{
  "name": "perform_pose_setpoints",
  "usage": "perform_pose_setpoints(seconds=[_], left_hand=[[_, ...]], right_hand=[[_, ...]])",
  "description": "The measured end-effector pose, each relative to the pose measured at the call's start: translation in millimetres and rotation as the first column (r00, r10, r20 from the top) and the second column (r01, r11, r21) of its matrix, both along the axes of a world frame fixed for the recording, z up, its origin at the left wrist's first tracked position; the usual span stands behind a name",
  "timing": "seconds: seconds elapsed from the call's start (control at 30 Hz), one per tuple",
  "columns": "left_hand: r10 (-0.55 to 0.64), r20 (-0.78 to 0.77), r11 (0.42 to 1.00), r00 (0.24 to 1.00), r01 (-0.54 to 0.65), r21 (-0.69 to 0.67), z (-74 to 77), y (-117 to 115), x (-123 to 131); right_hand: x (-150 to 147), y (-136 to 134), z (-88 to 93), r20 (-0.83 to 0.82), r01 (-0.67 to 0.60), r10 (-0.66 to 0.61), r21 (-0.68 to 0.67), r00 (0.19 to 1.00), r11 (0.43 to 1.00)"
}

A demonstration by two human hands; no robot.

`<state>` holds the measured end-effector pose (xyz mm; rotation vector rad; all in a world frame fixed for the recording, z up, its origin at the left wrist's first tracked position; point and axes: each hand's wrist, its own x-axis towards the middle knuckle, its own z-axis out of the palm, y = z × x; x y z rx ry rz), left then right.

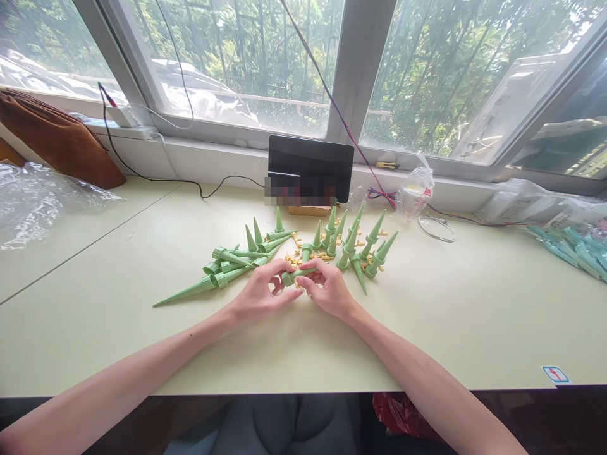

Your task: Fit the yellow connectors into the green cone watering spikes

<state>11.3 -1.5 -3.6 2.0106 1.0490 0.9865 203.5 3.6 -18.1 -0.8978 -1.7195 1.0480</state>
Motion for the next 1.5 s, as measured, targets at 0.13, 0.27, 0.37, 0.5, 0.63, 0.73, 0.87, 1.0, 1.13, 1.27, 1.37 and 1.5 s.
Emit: perform_pose_setpoints(seconds=[0.13, 0.27, 0.37, 0.5, 0.63, 0.73, 0.87, 1.0, 1.13, 1.27, 1.37, 1.5], left_hand=[[-0.024, 0.026, 0.999, 0.999, 0.025, -0.034, 3.0, -0.8, 0.1], [-0.043, 0.038, 0.996, 0.998, 0.046, -0.08, 5.2, -1.3, -0.5], [-0.053, 0.047, 0.993, 0.997, 0.058, -0.101, 4.7, -0.7, -0.8], [-0.07, 0.066, 0.99, 0.995, 0.078, -0.121, 4.1, -0.4, -0.4], [-0.085, 0.069, 0.986, 0.994, 0.093, -0.135, 4.8, -1.3, -0.4], [-0.1, 0.071, 0.982, 0.992, 0.11, -0.151, 5.1, -1.6, -0.8], [-0.112, 0.084, 0.981, 0.99, 0.124, -0.148, 5.3, -1.8, -0.8], [-0.099, 0.077, 0.986, 0.992, 0.109, -0.13, 6.3, -3.4, 0.4], [-0.069, 0.068, 0.988, 0.995, 0.078, -0.137, 7.6, -5.3, 1.6], [-0.031, 0.047, 0.992, 0.998, 0.037, -0.122, 6.4, -4.9, 1.3], [-0.012, 0.03, 0.996, 0.999, 0.015, -0.093, 4.7, -4.1, 0.8], [0.013, 0.006, 0.998, 1.0, -0.012, -0.065, 4.8, -4.4, 0.9]], right_hand=[[0.3, 0.0, -0.7, 0.028, 0.022, -0.022, 0.015, 0.999, 1.0], [0.3, -0.1, -1.2, 0.042, 0.04, -0.039, -0.013, 0.998, 0.999], [0.4, 0.3, -1.2, 0.045, 0.056, -0.054, -0.041, 0.998, 0.998], [1.1, 0.9, -1.1, 0.058, 0.089, -0.086, -0.054, 0.995, 0.995], [1.5, 1.0, 0.4, 0.06, 0.099, -0.095, -0.063, 0.994, 0.993], [1.1, 0.4, 2.2, 0.057, 0.104, -0.1, -0.07, 0.993, 0.992], [0.7, -0.6, 3.2, 0.056, 0.097, -0.094, -0.061, 0.994, 0.993], [1.0, -0.5, 1.7, 0.059, 0.088, -0.086, -0.026, 0.995, 0.996], [0.7, 0.1, 0.4, 0.04, 0.067, -0.067, -0.01, 0.997, 0.998], [-0.7, -0.4, 1.3, 0.036, 0.05, -0.049, -0.014, 0.998, 0.999], [-1.9, -0.7, 1.6, 0.041, 0.05, -0.05, -0.008, 0.998, 0.999], [-2.4, -0.8, 0.9, 0.037, 0.039, -0.039, 0.0, 0.999, 0.999]])
